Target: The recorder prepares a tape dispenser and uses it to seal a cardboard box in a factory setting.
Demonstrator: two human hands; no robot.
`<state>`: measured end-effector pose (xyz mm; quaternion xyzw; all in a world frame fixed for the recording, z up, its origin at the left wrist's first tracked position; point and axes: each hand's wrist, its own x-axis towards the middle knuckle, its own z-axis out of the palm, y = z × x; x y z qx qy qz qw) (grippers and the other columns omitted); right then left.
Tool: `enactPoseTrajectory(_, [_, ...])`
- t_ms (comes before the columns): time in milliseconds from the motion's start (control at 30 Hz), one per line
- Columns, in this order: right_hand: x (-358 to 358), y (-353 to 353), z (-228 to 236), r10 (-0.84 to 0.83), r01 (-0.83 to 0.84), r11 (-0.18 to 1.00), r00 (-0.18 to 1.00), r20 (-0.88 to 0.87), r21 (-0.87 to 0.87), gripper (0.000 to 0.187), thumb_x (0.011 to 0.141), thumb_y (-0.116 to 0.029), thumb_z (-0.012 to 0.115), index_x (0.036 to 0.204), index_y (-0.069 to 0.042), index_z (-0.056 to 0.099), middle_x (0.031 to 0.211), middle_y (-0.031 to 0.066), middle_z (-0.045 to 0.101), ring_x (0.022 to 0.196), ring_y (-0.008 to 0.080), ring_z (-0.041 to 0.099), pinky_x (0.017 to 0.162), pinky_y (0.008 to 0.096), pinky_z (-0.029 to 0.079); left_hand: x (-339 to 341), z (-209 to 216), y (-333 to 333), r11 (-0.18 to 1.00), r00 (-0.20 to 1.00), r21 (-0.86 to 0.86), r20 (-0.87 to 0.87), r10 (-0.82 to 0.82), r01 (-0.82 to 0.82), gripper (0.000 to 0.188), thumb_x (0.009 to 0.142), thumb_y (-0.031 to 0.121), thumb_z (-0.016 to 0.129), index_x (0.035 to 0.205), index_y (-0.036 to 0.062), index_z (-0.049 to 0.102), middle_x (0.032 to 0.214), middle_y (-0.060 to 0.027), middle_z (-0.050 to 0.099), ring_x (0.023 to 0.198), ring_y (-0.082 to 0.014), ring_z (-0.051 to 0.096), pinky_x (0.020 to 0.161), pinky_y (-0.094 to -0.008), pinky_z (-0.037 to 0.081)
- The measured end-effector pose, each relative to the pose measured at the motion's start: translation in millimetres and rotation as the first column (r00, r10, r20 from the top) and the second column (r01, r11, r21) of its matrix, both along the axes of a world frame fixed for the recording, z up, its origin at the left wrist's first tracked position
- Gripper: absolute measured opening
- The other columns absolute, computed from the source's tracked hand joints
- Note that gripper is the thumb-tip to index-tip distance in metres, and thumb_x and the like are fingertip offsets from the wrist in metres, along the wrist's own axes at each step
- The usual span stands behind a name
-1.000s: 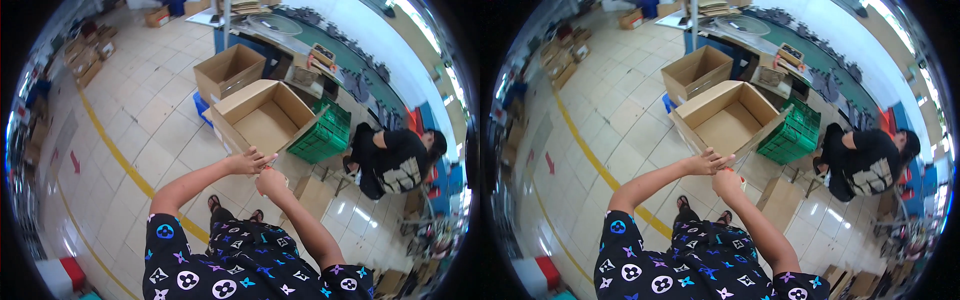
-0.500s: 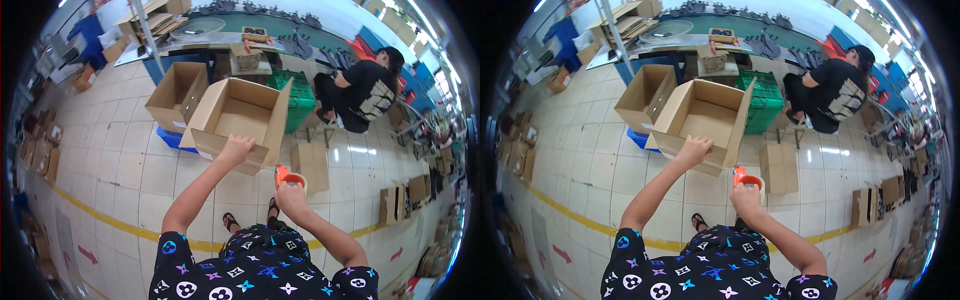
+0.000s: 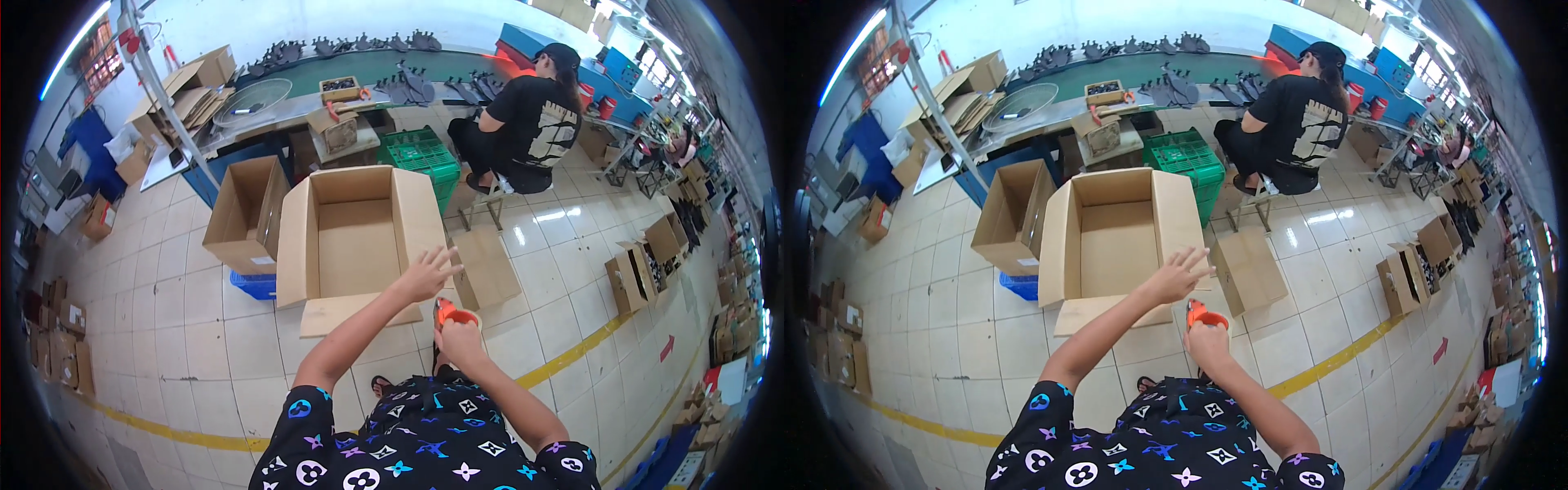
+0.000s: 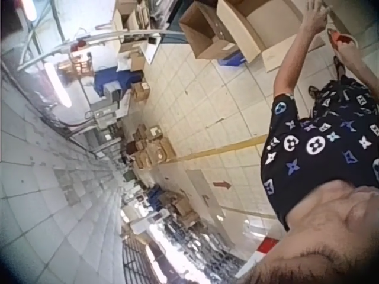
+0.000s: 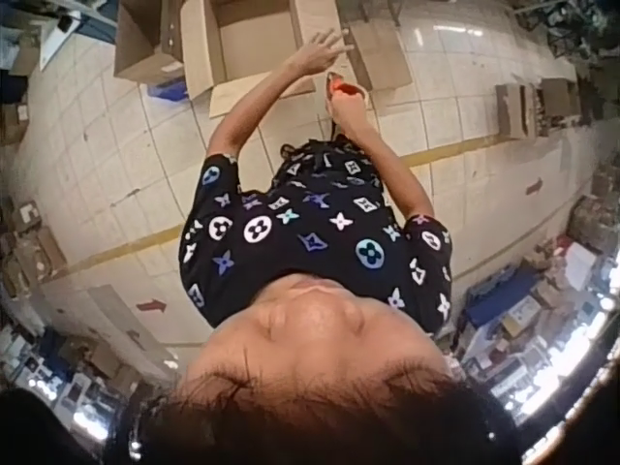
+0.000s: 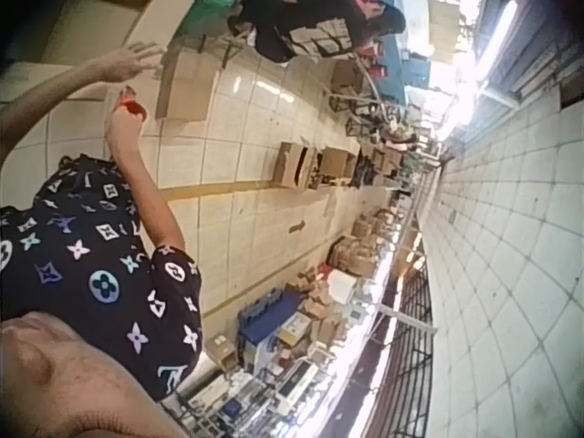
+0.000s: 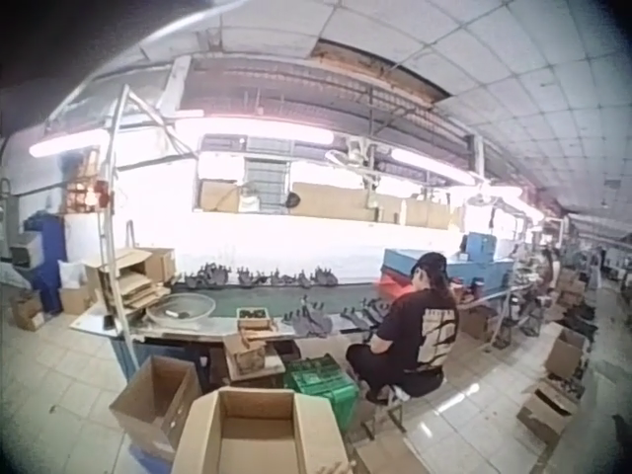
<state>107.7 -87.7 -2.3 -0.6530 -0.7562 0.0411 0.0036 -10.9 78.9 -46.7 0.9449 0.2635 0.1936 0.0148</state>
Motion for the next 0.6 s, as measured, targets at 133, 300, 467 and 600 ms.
enactPoseTrajectory(133, [6.4, -19.0, -8.9, -0.046, 0.046, 0.999, 0.994, -0.095, -0.002, 0.03, 0.085, -0.034, 0.065, 0.078, -0.005, 0.062, 0.06, 0.0108, 0.064, 0.057, 0.0288, 0.066, 0.067, 0.043, 0.049, 36.4, -33.7, 22.3, 0.986, 0.967, -0.141, -0.226, -0.116, 0.086, 0.053, 0.089, 0.025, 0.056, 0.141, 0.0234, 0.046, 0.149, -0.0125, 0.037, 0.139, -0.0358, 0.033, 0.109, -0.0543, 0.033])
enactPoseTrajectory(300, [15.3, -37.8, 2.3, -0.093, 0.118, 0.989, 0.966, -0.242, 0.093, 0.033, 0.084, -0.035, 0.067, 0.075, -0.003, 0.062, 0.062, 0.0161, 0.061, 0.058, 0.035, 0.063, 0.058, 0.045, 0.052, 84.4, -103.9, 36.7, 0.944, 0.801, -0.224, -0.503, -0.324, 0.241, 0.048, 0.084, 0.03, 0.061, 0.132, 0.023, 0.056, 0.142, -0.0103, 0.046, 0.136, -0.031, 0.037, 0.109, -0.0513, 0.033])
enactPoseTrajectory(467, [-0.6, -32.4, 11.5, 0.034, 0.063, 0.967, 0.928, -0.372, 0.246, 0.034, 0.084, -0.035, 0.068, 0.076, -0.003, 0.061, 0.062, 0.015, 0.06, 0.058, 0.0361, 0.061, 0.058, 0.0451, 0.052, 57.9, -198.2, 76.2, 0.958, 0.568, -0.003, -0.805, -0.172, 0.286, 0.039, 0.082, 0.03, 0.064, 0.119, 0.0195, 0.064, 0.13, -0.005, 0.056, 0.127, -0.0258, 0.045, 0.111, -0.0489, 0.03])
enactPoseTrajectory(600, [16.2, -21.8, -20.9, -0.15, 0.23, 0.963, 0.89, -0.431, 0.14, 0.035, 0.082, -0.036, 0.07, 0.074, -0.003, 0.059, 0.064, 0.0157, 0.06, 0.059, 0.0361, 0.061, 0.061, 0.0455, 0.051, 113.4, -91.5, 69.5, 0.737, 0.441, -0.054, -0.772, -0.459, 0.673, 0.03, 0.082, 0.034, 0.063, 0.106, 0.0167, 0.067, 0.105, -0.0053, 0.063, 0.113, -0.0234, 0.052, 0.106, -0.0473, 0.033])
